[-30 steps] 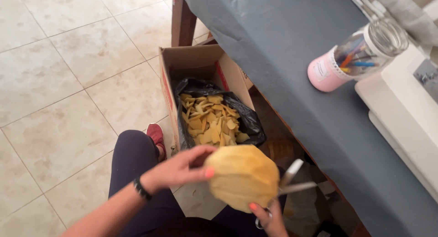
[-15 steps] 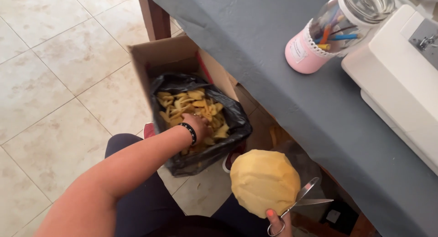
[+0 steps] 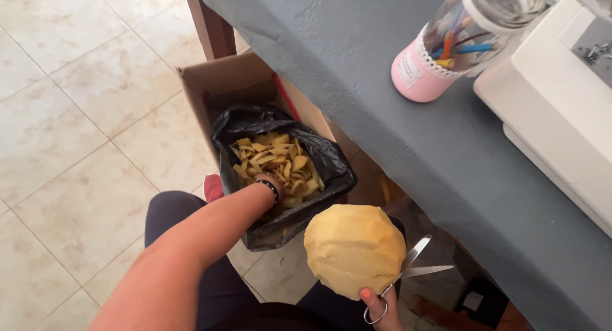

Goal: Using scissors to cut a circular shape from a piece of yellow foam over a scrap box.

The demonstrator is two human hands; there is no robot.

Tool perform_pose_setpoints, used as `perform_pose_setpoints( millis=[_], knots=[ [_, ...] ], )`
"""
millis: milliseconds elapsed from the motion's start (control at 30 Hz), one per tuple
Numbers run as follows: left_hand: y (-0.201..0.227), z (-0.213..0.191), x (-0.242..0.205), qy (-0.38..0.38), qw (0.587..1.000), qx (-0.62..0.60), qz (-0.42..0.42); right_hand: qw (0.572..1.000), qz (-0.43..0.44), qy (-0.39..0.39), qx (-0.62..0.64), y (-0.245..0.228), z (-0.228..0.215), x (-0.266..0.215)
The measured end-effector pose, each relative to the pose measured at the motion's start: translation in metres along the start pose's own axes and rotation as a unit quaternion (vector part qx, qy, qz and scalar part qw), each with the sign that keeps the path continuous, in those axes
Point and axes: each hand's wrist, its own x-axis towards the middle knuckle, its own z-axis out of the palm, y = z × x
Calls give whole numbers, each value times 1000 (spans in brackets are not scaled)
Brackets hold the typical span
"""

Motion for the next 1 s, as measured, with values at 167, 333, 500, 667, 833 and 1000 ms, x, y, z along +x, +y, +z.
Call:
perform_pose_setpoints(
  millis=[167,333,500,667,833,1000],
  knots=[
    [-7,-17,-29,16,999,24,14,1000,16,24,-8,-3,3,-3],
    [-24,-36,-101,63,995,60,41,999,-33,11,-18,15,5,-1],
    [-60,-21,-148,263,953,-75,126,999,-20,-31,11,5,18,-7],
    [-84,12,-203,311,808,-422,269,989,-66,-130,-16,-20,32,26],
    [-84,49,-243,218,693,-548,416,951,-139,-253,-110,-111,88,61],
    [-71,91,-244,267,528,-765,254,959,-63,-125,-248,-133,110,80]
  ],
)
